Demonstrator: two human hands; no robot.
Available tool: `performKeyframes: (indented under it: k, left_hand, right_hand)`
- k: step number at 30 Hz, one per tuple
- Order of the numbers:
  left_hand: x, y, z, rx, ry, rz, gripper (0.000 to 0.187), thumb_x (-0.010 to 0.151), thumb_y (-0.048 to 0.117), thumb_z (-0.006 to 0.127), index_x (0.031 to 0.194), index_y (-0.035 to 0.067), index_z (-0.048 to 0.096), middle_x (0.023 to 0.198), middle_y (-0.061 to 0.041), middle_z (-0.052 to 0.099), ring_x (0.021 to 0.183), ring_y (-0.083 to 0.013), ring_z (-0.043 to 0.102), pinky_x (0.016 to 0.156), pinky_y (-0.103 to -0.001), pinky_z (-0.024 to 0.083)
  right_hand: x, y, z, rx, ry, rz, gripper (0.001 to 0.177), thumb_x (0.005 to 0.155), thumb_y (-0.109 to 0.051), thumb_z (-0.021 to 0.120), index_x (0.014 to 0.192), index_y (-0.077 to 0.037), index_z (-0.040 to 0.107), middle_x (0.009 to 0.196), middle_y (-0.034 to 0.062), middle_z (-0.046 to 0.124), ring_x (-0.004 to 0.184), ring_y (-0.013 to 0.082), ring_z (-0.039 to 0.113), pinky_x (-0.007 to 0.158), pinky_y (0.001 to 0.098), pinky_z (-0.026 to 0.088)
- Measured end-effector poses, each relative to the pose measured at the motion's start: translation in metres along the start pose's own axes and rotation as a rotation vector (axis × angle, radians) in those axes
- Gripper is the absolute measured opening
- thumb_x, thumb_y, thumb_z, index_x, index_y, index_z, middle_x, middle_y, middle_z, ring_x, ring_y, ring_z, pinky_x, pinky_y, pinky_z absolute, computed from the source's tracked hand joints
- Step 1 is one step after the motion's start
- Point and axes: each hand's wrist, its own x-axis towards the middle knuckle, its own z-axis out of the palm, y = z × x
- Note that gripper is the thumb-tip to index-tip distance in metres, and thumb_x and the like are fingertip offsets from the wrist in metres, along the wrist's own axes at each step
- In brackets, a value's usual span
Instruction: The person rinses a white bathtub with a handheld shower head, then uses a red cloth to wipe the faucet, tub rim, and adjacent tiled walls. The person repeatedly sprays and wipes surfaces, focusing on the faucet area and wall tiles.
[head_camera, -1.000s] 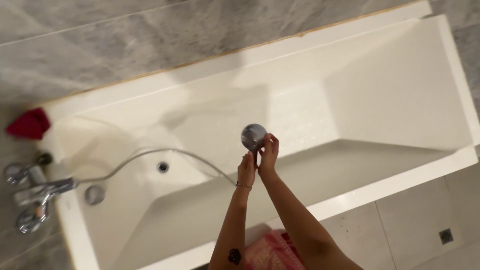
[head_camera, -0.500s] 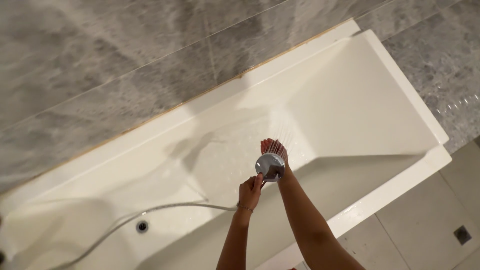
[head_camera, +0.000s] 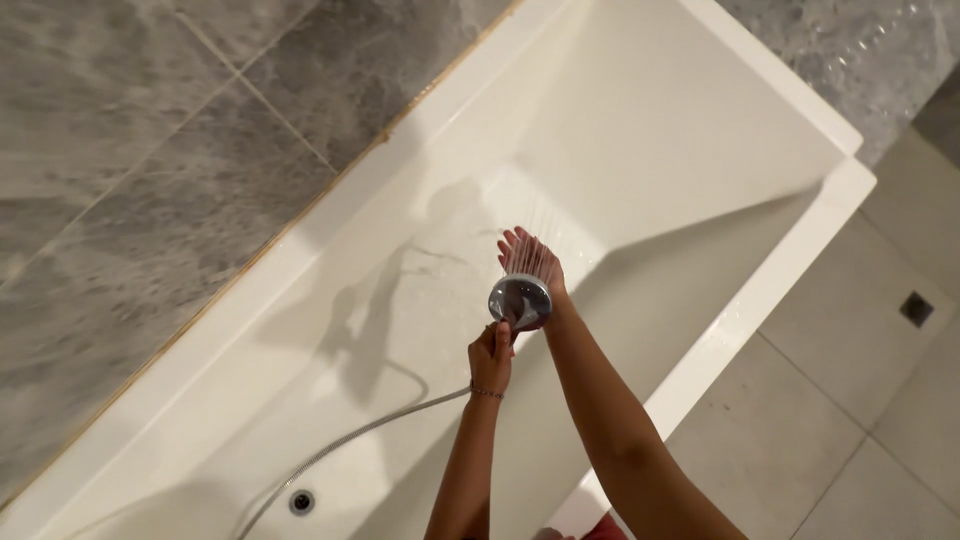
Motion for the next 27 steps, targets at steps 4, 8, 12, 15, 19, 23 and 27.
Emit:
performKeyframes:
  k: [4,8,12,15,19,23,27]
  left_hand:
    - [0.016,-0.001,0.005,0.047,-0.045,0.024,0.061,0.1,0.055,0.051,0.092,0.0,0.074,0.06,-0.004,0.062,0.057,-0.0115,0.058,0.056,-0.027,0.048]
    - [0.031,-0.002,0.012,0.036,-0.063,0.025,0.054,0.097,0.051,0.051,0.097,0.002,0.075,0.06,-0.005,0.062,0.055,-0.0122,0.058,0.054,-0.029,0.048]
    - [0.025,-0.005,0.018,0.041,-0.106,0.004,0.054,0.097,0.051,0.053,0.092,0.003,0.076,0.06,-0.006,0.063,0.057,-0.0139,0.058,0.055,-0.031,0.047]
    - [0.039,-0.003,0.029,0.039,-0.123,0.024,0.054,0.096,0.053,0.054,0.091,0.004,0.076,0.059,-0.006,0.063,0.058,-0.0143,0.059,0.056,-0.031,0.048]
    - [0.033,-0.017,0.042,0.069,-0.141,-0.024,0.062,0.097,0.058,0.053,0.079,0.002,0.071,0.058,-0.004,0.061,0.056,-0.0146,0.057,0.056,-0.03,0.047]
    - [0.027,-0.02,0.047,0.022,-0.143,-0.086,0.061,0.092,0.063,0.054,0.078,0.006,0.07,0.056,-0.004,0.059,0.055,-0.0139,0.056,0.056,-0.03,0.046]
    - [0.022,-0.018,0.042,0.019,-0.122,-0.033,0.065,0.094,0.064,0.054,0.075,0.003,0.066,0.06,-0.004,0.058,0.058,-0.013,0.055,0.056,-0.029,0.046]
  right_hand:
    - [0.012,-0.015,-0.002,-0.012,-0.022,-0.085,0.05,0.104,-0.035,0.052,0.145,-0.006,0.049,0.148,0.0143,0.054,0.133,0.0319,0.053,0.115,0.0457,0.042]
    - [0.038,-0.027,-0.008,-0.044,0.048,-0.101,0.054,0.1,-0.04,0.054,0.143,-0.008,0.051,0.146,0.013,0.056,0.132,0.0307,0.055,0.113,0.0447,0.043]
    - [0.031,-0.029,-0.017,-0.082,0.098,-0.12,0.058,0.097,-0.043,0.055,0.143,-0.008,0.051,0.145,0.013,0.058,0.131,0.0295,0.057,0.111,0.0434,0.045]
    - [0.039,-0.045,-0.005,-0.011,-0.026,-0.115,0.054,0.099,-0.044,0.054,0.141,-0.009,0.051,0.142,0.0133,0.055,0.126,0.0316,0.056,0.106,0.0472,0.047]
    - [0.019,-0.037,-0.013,-0.049,0.119,-0.198,0.046,0.103,-0.041,0.055,0.134,-0.008,0.057,0.135,0.0154,0.062,0.121,0.0308,0.063,0.106,0.0445,0.05]
    - [0.013,-0.045,-0.011,-0.006,0.02,-0.186,0.038,0.104,-0.037,0.056,0.131,-0.01,0.061,0.129,0.0112,0.067,0.115,0.0271,0.067,0.106,0.0444,0.05]
    - [0.011,-0.047,-0.006,-0.009,0.011,-0.118,0.041,0.104,-0.038,0.05,0.129,-0.007,0.06,0.127,0.0152,0.068,0.115,0.0299,0.067,0.104,0.0452,0.051]
